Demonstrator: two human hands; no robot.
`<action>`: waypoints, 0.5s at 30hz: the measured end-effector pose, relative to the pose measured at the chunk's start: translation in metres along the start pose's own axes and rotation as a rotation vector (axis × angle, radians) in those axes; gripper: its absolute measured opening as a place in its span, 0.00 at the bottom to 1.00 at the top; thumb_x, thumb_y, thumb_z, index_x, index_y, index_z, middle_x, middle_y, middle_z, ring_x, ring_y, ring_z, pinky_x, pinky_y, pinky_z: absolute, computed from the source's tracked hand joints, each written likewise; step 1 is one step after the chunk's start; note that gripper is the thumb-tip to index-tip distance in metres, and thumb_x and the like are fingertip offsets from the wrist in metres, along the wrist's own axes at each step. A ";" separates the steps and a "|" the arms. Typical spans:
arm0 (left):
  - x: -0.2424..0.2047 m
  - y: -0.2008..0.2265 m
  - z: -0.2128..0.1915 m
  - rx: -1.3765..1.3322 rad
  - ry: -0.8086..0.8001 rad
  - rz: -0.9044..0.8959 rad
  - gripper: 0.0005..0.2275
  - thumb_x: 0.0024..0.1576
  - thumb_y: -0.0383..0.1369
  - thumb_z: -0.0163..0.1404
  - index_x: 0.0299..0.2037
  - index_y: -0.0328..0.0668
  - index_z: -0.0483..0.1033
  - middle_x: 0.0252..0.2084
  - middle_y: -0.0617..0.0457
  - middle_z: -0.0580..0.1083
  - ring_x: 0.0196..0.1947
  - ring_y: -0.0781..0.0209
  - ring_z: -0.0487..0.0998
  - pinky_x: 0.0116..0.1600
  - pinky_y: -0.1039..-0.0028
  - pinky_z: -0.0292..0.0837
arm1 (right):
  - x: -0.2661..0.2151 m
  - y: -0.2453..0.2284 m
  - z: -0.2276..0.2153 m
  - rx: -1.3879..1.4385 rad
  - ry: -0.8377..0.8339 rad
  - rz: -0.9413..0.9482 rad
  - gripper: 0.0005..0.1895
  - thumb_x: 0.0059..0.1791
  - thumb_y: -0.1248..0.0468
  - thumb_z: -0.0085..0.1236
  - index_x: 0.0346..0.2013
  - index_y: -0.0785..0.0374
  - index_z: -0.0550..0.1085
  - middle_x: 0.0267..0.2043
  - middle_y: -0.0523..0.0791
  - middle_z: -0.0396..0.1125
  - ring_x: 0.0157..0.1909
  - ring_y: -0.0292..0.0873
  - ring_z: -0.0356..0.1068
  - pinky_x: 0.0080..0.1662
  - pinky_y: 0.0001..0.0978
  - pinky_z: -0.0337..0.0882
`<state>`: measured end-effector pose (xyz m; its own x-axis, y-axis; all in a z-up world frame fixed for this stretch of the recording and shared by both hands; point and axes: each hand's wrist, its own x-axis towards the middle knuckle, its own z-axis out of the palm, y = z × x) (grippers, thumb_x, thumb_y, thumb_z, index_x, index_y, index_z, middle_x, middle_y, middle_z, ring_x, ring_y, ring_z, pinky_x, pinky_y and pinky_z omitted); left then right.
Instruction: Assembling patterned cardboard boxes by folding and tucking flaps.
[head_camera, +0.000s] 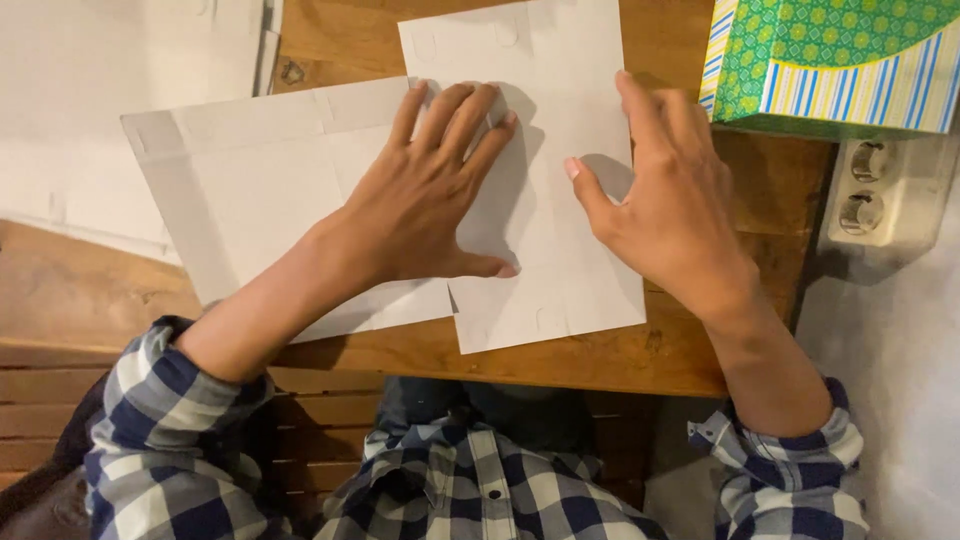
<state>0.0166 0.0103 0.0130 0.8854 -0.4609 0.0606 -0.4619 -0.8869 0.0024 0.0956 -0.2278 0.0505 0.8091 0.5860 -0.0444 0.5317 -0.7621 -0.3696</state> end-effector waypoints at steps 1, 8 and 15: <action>0.001 -0.003 0.003 -0.135 0.010 -0.007 0.57 0.48 0.79 0.44 0.74 0.33 0.58 0.74 0.31 0.57 0.74 0.36 0.55 0.75 0.43 0.42 | 0.001 0.002 0.000 0.018 0.016 0.008 0.35 0.54 0.54 0.62 0.70 0.68 0.61 0.52 0.54 0.59 0.54 0.58 0.61 0.45 0.57 0.68; -0.011 -0.001 -0.007 -0.246 -0.067 -0.001 0.50 0.60 0.71 0.31 0.78 0.33 0.42 0.79 0.31 0.43 0.79 0.37 0.39 0.77 0.43 0.29 | 0.001 0.006 0.002 -0.145 -0.019 0.043 0.32 0.55 0.52 0.60 0.66 0.73 0.68 0.49 0.52 0.56 0.53 0.55 0.60 0.38 0.55 0.72; -0.012 -0.001 -0.009 -0.224 -0.069 0.004 0.48 0.61 0.70 0.29 0.78 0.32 0.43 0.79 0.30 0.45 0.79 0.34 0.42 0.77 0.41 0.33 | 0.004 0.016 -0.001 0.046 0.088 -0.071 0.23 0.56 0.64 0.65 0.61 0.79 0.76 0.46 0.52 0.60 0.50 0.52 0.61 0.40 0.40 0.69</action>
<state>0.0058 0.0172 0.0209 0.8813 -0.4725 -0.0071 -0.4591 -0.8596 0.2244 0.1076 -0.2373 0.0450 0.7899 0.6099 0.0640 0.5777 -0.7050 -0.4113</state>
